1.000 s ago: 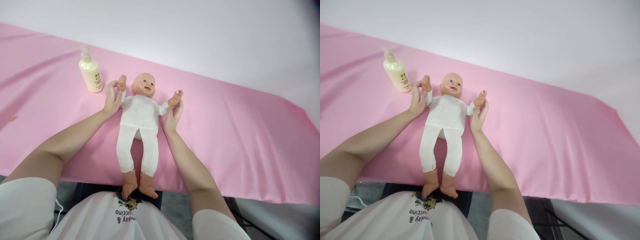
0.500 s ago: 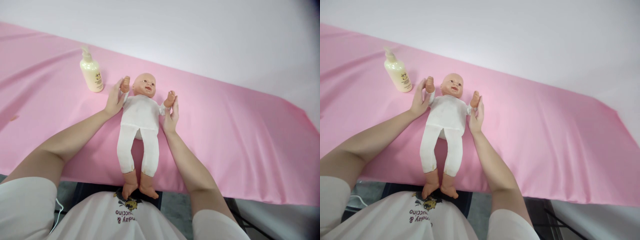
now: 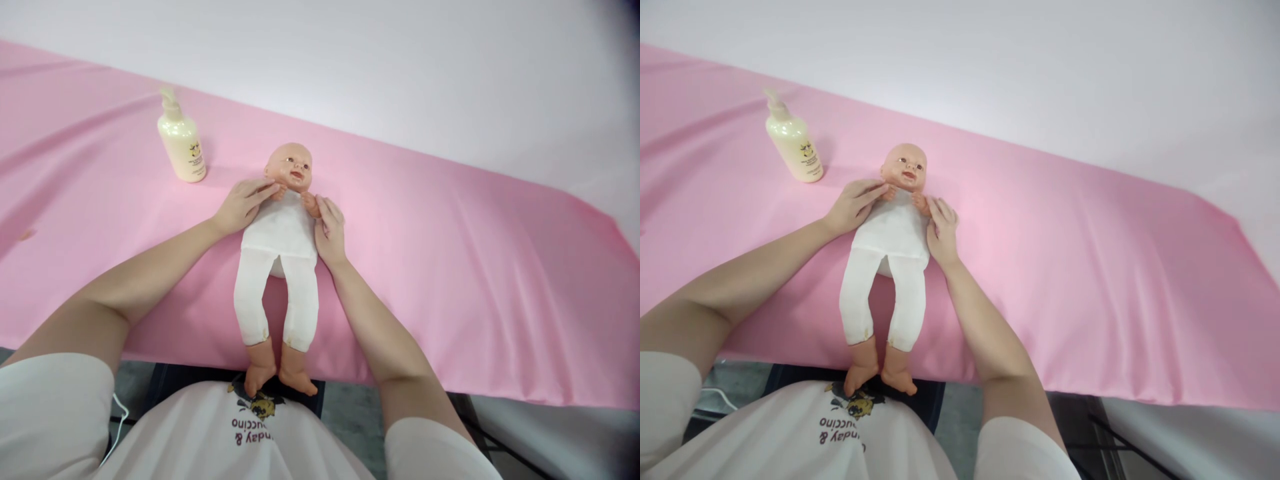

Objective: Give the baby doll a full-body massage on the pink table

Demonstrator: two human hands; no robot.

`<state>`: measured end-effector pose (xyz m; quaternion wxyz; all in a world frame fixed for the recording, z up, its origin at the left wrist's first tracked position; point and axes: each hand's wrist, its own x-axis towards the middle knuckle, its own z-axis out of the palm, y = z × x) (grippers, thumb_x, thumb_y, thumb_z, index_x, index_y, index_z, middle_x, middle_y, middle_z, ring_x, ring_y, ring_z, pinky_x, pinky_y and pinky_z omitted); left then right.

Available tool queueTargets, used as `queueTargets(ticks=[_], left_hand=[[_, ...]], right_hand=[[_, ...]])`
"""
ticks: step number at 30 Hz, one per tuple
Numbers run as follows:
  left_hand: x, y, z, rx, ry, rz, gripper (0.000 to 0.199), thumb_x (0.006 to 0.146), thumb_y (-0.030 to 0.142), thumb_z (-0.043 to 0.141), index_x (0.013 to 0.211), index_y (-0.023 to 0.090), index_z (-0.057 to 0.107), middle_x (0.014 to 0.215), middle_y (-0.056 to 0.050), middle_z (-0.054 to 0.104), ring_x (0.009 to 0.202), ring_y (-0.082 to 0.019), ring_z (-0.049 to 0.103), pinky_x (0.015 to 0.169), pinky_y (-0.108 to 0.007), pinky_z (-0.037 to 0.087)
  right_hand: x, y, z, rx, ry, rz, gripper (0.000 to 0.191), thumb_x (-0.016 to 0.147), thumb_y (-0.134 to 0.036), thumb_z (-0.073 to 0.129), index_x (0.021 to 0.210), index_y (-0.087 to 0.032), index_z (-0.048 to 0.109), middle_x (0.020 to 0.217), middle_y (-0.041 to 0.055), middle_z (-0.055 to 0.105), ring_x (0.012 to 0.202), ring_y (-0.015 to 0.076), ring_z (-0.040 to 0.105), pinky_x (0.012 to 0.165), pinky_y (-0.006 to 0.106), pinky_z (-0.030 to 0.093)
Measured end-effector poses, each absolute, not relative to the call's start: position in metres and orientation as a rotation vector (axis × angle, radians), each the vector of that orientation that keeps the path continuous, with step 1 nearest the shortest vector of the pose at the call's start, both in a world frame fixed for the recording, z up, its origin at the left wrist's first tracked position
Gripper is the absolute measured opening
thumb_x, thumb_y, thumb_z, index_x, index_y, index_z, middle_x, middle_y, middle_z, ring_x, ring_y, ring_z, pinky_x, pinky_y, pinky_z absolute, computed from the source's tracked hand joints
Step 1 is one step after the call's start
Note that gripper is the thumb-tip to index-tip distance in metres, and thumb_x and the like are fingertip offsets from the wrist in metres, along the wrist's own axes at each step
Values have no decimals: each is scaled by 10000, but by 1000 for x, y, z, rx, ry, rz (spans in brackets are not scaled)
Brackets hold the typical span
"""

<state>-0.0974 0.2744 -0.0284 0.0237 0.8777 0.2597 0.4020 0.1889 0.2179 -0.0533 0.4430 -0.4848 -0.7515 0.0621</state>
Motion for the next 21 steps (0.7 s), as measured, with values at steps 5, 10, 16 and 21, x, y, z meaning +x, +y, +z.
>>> queueTargets(ticks=[5, 10, 16, 21], left_hand=[[-103, 278, -34, 2534, 885, 1456, 550, 1063, 480, 311, 1554, 247, 396, 1498, -167, 507, 1410, -285, 483, 1195, -510, 381], [-114, 300, -52, 2227, 941, 1708, 579, 1057, 515, 330, 1603, 396, 181, 1606, -89, 365, 1482, -252, 388, 1241, -514, 326], [-123, 317, -65, 2037, 970, 1772, 642, 1026, 608, 320, 1609, 415, 130, 1656, -55, 287, 1532, -231, 315, 1274, -462, 266], [-113, 293, -47, 2257, 1051, 1596, 649, 1023, 623, 298, 1599, 324, 270, 1557, -133, 408, 1462, -265, 393, 1244, -481, 282]], right_hand=[[191, 221, -55, -1054, -1540, 323, 627, 1018, -452, 413, 1601, -322, 220, 1634, 67, 354, 1535, 241, 354, 1269, 575, 279], [196, 231, -56, -1020, -1174, 449, 637, 980, -431, 402, 1581, -338, 214, 1665, 53, 271, 1563, 212, 298, 1247, 608, 291], [195, 231, -52, -1078, -1012, 524, 636, 969, -426, 373, 1581, -304, 245, 1659, 81, 286, 1521, 230, 369, 1178, 579, 417], [190, 225, -50, -1014, -1374, 318, 601, 1024, -442, 320, 1596, -316, 186, 1659, 81, 274, 1560, 230, 306, 1249, 603, 301]])
